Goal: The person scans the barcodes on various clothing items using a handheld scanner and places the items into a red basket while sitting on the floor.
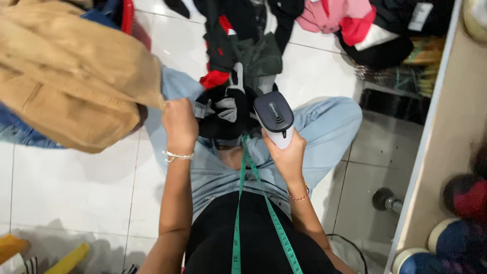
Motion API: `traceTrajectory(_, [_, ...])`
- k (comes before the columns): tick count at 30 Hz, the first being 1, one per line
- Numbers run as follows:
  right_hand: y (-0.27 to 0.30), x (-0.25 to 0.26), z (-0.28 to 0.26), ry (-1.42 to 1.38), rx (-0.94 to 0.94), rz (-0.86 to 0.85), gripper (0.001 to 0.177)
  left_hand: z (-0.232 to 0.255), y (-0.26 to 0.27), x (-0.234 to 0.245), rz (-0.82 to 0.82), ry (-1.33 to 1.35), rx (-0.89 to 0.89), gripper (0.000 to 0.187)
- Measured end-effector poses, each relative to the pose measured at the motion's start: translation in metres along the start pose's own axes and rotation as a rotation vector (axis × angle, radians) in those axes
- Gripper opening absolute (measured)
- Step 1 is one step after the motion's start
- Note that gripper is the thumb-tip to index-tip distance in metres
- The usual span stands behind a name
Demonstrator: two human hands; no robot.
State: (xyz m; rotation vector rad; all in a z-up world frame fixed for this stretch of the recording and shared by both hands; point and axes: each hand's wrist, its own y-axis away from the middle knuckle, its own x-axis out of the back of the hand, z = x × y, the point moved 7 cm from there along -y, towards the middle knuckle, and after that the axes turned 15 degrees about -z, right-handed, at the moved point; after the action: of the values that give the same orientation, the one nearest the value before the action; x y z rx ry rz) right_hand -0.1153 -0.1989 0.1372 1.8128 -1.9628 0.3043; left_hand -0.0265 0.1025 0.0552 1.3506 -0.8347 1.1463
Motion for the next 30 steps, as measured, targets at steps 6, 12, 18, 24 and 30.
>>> traceTrajectory(6, [-0.004, -0.015, -0.019, -0.021, 0.006, -0.068, 0.03, -0.028, 0.038, 0.137, 0.077, 0.855, -0.23, 0.028])
traceTrajectory(12, [-0.012, -0.036, -0.038, 0.024, 0.094, -0.127, 0.034, -0.085, 0.048, 0.187, 0.353, 1.166, -0.166, 0.026])
traceTrajectory(18, [-0.023, -0.058, -0.068, -0.016, 0.128, -0.184, 0.035, -0.176, 0.068, 0.265, 0.976, 0.867, -0.121, 0.039])
traceTrajectory(24, [-0.026, -0.081, -0.114, -0.014, 0.196, -0.311, 0.022, -0.214, 0.004, 0.234, 0.639, 0.114, 0.508, 0.056])
traceTrajectory(30, [-0.032, -0.098, -0.106, 0.007, 0.15, -0.295, 0.033, -0.278, -0.019, 0.165, 0.482, 0.488, 0.352, 0.06])
